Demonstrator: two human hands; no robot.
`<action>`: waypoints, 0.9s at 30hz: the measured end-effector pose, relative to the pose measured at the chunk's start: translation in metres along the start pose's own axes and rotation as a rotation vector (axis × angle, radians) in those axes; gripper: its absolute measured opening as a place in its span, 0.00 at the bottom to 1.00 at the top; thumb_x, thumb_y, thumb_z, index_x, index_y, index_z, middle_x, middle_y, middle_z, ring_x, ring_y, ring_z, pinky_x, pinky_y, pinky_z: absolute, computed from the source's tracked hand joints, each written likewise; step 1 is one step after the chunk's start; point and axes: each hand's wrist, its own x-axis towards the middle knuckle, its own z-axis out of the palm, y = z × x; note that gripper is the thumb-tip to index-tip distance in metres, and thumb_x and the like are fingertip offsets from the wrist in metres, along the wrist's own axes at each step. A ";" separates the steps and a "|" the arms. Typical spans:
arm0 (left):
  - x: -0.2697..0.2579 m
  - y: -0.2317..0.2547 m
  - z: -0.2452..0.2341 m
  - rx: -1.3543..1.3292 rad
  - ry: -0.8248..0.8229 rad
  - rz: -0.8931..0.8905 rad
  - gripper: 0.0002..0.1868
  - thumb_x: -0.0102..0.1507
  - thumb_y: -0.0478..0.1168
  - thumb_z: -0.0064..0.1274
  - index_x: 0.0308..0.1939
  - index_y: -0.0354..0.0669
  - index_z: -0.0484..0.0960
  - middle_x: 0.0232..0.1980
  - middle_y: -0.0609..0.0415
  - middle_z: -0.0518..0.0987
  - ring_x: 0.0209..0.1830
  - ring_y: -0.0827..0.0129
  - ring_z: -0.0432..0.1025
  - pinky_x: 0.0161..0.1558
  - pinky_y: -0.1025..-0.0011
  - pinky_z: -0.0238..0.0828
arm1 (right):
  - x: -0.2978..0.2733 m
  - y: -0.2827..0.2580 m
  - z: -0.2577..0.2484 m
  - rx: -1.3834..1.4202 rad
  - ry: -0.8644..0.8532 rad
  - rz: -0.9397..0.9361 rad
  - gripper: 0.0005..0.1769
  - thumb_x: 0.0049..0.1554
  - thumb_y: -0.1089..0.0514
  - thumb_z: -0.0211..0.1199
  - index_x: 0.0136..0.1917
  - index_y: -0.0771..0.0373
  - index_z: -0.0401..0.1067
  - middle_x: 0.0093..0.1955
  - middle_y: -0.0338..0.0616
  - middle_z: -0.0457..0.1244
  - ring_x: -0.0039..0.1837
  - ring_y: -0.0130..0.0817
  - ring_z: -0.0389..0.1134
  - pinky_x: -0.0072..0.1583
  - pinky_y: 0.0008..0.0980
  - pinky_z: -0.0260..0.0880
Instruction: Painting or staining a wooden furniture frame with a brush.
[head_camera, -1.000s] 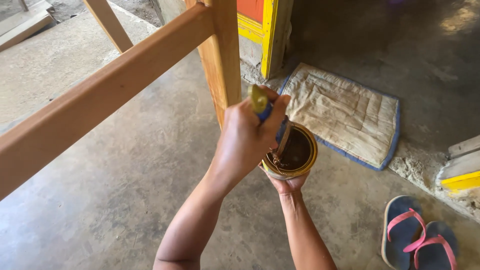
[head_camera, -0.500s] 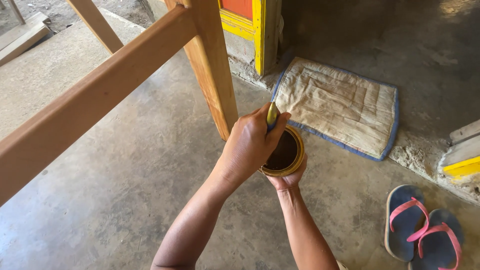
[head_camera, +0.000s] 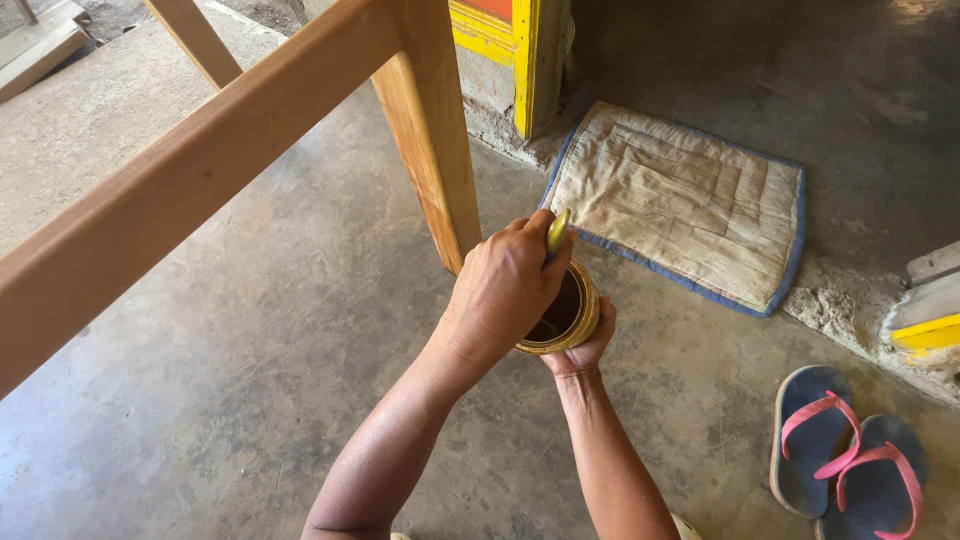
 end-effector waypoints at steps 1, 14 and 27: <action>0.000 -0.002 0.002 -0.001 0.000 -0.002 0.18 0.70 0.51 0.47 0.45 0.38 0.78 0.37 0.41 0.82 0.33 0.46 0.79 0.35 0.54 0.77 | 0.000 0.001 0.002 -0.001 0.001 0.001 0.46 0.56 0.28 0.53 0.79 0.53 0.60 0.77 0.48 0.58 0.76 0.49 0.59 0.71 0.57 0.63; -0.002 -0.015 0.000 -0.029 0.011 0.013 0.17 0.69 0.49 0.50 0.48 0.38 0.80 0.40 0.41 0.82 0.35 0.45 0.79 0.36 0.54 0.77 | 0.004 0.001 0.002 -0.001 0.069 -0.034 0.45 0.55 0.30 0.54 0.77 0.56 0.62 0.75 0.50 0.60 0.76 0.48 0.60 0.72 0.56 0.62; 0.001 -0.031 0.005 0.002 -0.012 0.008 0.15 0.69 0.48 0.50 0.44 0.37 0.78 0.38 0.41 0.82 0.36 0.44 0.78 0.38 0.52 0.76 | 0.001 0.003 0.011 -0.009 0.071 -0.003 0.45 0.53 0.32 0.55 0.77 0.59 0.62 0.75 0.50 0.60 0.76 0.47 0.60 0.74 0.52 0.62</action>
